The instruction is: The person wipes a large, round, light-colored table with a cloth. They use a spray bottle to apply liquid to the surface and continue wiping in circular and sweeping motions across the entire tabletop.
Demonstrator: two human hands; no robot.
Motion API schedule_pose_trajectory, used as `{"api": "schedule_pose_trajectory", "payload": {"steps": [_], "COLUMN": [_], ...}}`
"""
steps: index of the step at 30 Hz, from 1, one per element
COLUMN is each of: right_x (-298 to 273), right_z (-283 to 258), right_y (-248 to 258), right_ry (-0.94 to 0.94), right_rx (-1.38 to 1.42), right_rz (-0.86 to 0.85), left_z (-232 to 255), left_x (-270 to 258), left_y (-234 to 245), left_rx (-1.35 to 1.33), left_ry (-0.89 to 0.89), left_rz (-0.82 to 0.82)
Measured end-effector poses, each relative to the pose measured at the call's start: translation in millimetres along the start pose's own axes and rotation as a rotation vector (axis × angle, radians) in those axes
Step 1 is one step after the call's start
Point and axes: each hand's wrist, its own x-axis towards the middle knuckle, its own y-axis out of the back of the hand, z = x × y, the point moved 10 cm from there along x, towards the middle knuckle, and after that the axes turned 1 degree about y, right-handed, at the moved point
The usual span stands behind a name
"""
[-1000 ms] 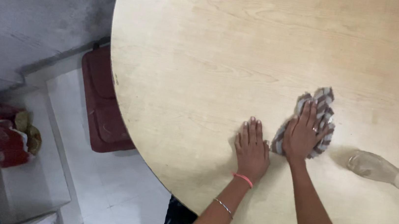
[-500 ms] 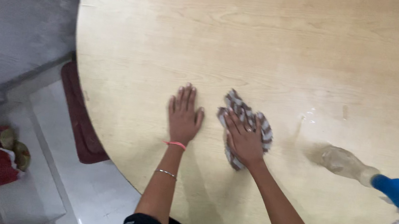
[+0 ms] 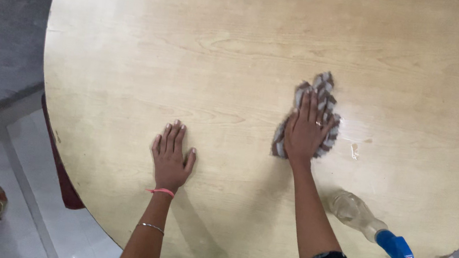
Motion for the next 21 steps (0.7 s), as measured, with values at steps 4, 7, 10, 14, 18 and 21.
{"api": "schedule_pose_trajectory", "payload": {"steps": [4, 7, 10, 14, 18, 21], "right_x": [-63.3, -113.2, -136.6, -100.9, -8.1, 24.5], "right_z": [11.0, -27.3, -82.7, -101.9, -40.3, 48.7], "right_y": [12.9, -1.2, -18.9, -28.7, -36.2, -12.9], "right_ry": [-0.216, -0.232, -0.028, 0.317, 0.284, -0.132], "right_rx": [-0.028, -0.112, -0.041, -0.018, -0.17, -0.052], "right_rz": [0.138, 0.028, -0.07, -0.096, -0.169, -0.169], "left_z": [1.6, 4.9, 1.1, 4.0, 4.0, 3.5], "left_x": [-1.2, 3.5, -0.3, -2.3, -4.7, -4.6], "left_y": [2.3, -0.1, -0.3, -1.1, -3.6, -5.8], "left_rx": [0.02, 0.009, 0.018, -0.001, 0.004, 0.012], "left_ry": [-0.006, -0.014, -0.01, -0.022, -0.027, -0.03], "left_rz": [-0.002, 0.014, -0.001, 0.002, -0.008, -0.01]}}
